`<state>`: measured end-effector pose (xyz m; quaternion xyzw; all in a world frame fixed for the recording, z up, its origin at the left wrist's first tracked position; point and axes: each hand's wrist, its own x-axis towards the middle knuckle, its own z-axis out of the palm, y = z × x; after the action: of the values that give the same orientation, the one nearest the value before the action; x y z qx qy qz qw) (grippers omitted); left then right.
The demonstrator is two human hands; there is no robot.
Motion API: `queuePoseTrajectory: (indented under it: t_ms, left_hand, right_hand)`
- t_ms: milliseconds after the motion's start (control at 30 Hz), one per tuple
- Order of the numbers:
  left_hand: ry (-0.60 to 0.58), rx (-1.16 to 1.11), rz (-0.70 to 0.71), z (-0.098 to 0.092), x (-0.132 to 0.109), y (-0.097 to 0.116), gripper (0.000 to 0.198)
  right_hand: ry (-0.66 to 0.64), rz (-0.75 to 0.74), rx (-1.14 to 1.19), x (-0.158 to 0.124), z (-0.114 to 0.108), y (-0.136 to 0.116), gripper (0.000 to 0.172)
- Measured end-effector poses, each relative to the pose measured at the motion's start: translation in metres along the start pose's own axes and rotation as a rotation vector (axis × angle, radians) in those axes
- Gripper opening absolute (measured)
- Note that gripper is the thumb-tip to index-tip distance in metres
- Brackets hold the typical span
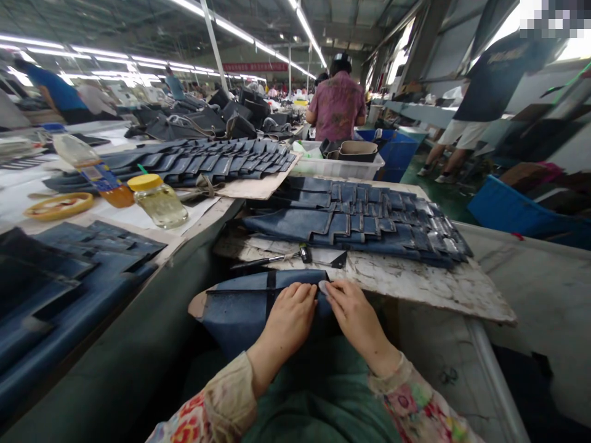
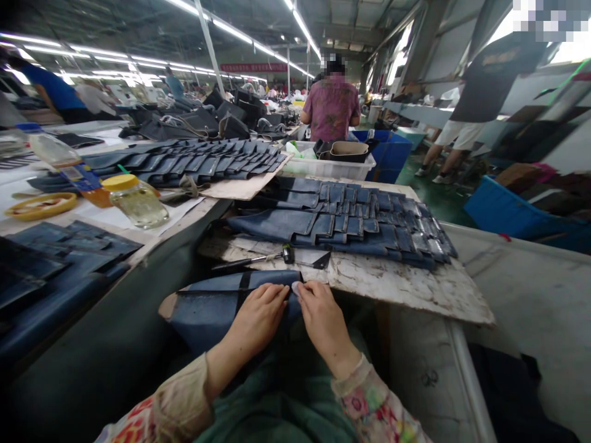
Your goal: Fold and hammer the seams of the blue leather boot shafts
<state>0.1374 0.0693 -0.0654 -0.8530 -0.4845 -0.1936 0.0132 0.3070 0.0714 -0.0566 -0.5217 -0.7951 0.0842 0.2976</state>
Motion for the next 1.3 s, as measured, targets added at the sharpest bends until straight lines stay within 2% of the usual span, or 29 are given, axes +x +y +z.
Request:
queuePoseTrajectory:
  t_ms: [133, 367, 633, 767, 900, 1100, 1300]
  left_hand:
    - [0.013, 0.045, 0.0, -0.007, -0.01, -0.011, 0.032]
    - [0.019, 0.115, -0.032, -0.026, -0.026, -0.028, 0.03]
    - [0.107, 0.192, -0.093, -0.024, -0.056, -0.054, 0.034]
    - [0.156, 0.234, -0.09, -0.02, -0.072, -0.058, 0.038]
    - [0.155, 0.286, -0.071, -0.017, -0.081, -0.051, 0.043]
    - [0.149, 0.31, -0.089, -0.016, -0.084, -0.046, 0.042]
    - [0.184, 0.269, -0.185, -0.021, -0.082, -0.046, 0.038]
  right_hand:
    - [-0.073, -0.032, -0.079, 0.006, 0.009, -0.012, 0.029]
    - [-0.182, -0.077, -0.209, 0.016, 0.023, -0.051, 0.031]
    - [-0.23, -0.133, -0.221, 0.027, 0.042, -0.077, 0.031]
    - [-0.245, -0.131, -0.157, 0.031, 0.042, -0.077, 0.029]
    - [-0.271, -0.108, -0.077, 0.033, 0.036, -0.066, 0.029]
    - [-0.324, -0.1, 0.029, 0.038, 0.03, -0.059, 0.026]
    - [-0.376, -0.096, 0.132, 0.043, 0.028, -0.064, 0.027]
